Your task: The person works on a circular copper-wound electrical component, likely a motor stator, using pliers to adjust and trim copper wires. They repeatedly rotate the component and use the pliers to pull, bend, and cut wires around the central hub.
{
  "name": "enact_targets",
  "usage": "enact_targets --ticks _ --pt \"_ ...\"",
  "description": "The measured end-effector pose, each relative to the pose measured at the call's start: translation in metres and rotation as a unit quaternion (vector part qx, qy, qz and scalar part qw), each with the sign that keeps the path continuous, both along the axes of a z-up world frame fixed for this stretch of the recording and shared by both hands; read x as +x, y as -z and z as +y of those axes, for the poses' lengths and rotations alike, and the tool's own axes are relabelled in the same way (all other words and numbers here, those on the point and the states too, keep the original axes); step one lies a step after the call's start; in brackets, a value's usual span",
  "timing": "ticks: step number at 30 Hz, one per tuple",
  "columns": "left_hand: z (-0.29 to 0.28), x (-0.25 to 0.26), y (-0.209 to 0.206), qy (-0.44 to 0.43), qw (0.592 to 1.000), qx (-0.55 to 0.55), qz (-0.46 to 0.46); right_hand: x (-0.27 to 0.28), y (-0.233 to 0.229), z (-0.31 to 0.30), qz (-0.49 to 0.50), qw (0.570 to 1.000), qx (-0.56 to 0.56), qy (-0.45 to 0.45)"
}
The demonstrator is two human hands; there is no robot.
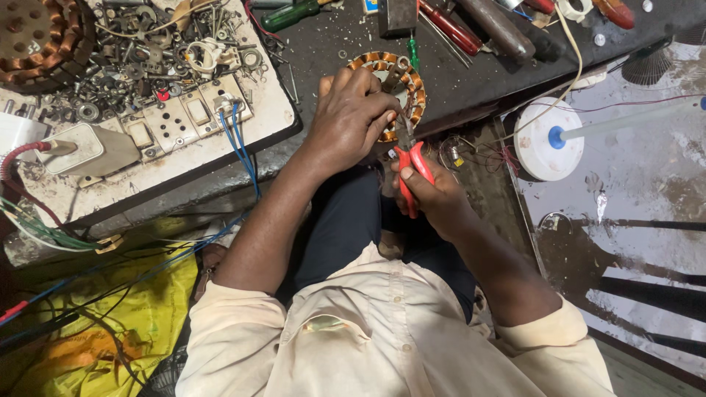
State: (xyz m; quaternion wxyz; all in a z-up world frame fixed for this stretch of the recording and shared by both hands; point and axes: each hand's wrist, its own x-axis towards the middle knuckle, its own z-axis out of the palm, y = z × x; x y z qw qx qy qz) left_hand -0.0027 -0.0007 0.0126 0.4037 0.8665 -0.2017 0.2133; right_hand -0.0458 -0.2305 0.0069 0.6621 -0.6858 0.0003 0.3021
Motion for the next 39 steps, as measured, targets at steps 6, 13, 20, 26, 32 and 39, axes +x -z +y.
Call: enact_targets --ticks 6,13,20,26,32,39 --pt "0.001 0.0 0.001 0.0 1.0 0.002 -0.004 -0.002 0.0 0.005 -0.009 1.0 0.007 0.007" --pt "0.001 0.001 0.002 0.002 1.0 0.0 -0.011 -0.018 -0.035 -0.02 0.028 0.99 -0.12 -0.064" --pt "0.002 0.002 0.007 0.007 1.0 -0.007 -0.028 0.025 -0.029 -0.055 -0.083 0.972 -0.212 0.063" --pt "0.0 0.001 0.001 0.0 1.0 -0.002 -0.002 0.066 -0.046 -0.019 -0.477 0.856 -0.196 0.037" --pt "0.0 0.003 0.004 0.002 1.0 -0.012 0.003 0.037 -0.06 0.02 -0.652 0.695 -0.295 -0.07" --pt "0.004 0.003 -0.001 -0.003 1.0 -0.025 0.002 0.053 -0.057 0.036 -0.675 0.661 -0.316 -0.085"
